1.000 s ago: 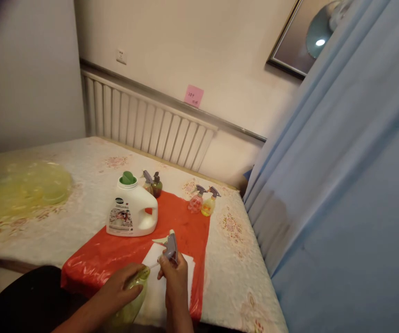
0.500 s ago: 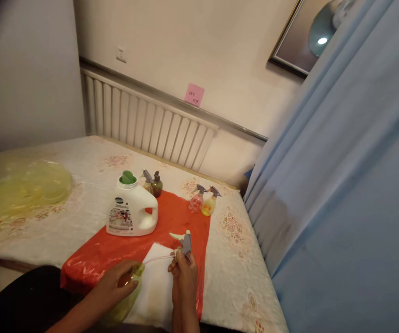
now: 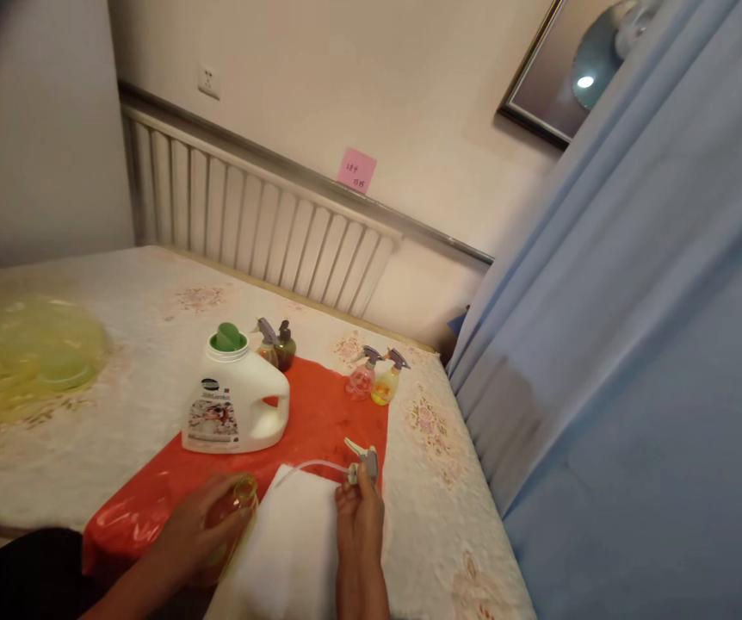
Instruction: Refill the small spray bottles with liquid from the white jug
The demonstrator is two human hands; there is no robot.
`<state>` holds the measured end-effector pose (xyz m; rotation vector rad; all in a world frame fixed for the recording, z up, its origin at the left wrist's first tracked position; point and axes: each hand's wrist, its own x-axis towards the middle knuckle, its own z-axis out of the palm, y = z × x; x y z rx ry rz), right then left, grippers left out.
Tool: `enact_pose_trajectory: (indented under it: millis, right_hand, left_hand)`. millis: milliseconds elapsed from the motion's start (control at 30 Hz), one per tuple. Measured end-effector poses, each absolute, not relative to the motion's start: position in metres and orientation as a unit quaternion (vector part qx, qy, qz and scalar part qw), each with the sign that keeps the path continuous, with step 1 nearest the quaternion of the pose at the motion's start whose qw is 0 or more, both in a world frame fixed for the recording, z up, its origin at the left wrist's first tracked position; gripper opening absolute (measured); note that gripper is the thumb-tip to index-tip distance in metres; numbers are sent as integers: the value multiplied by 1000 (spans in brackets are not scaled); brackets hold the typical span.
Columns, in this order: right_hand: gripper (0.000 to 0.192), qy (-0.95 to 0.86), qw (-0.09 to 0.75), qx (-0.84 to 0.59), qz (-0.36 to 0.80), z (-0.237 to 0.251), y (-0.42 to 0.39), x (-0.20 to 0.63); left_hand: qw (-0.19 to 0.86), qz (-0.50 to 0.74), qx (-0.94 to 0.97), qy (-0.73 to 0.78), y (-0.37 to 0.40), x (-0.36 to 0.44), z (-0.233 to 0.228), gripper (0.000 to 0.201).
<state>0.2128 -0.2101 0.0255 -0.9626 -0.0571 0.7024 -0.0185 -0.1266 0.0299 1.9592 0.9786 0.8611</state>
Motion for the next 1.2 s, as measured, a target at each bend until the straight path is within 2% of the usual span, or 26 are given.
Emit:
enact_pose_trajectory:
  millis: [500, 833, 1200]
  right_hand:
    - [24, 10, 789, -519, 329, 5, -136, 247]
    - [24, 12, 756, -569, 324, -10, -118, 253]
    - [24, -3, 734, -597, 324, -19, -109, 256]
  left_hand:
    - [425, 353, 801, 231, -67, 12, 16, 26]
    - [463, 342, 790, 210, -50, -2, -17, 37]
    - [509, 327, 774, 188, -44, -8, -10, 45]
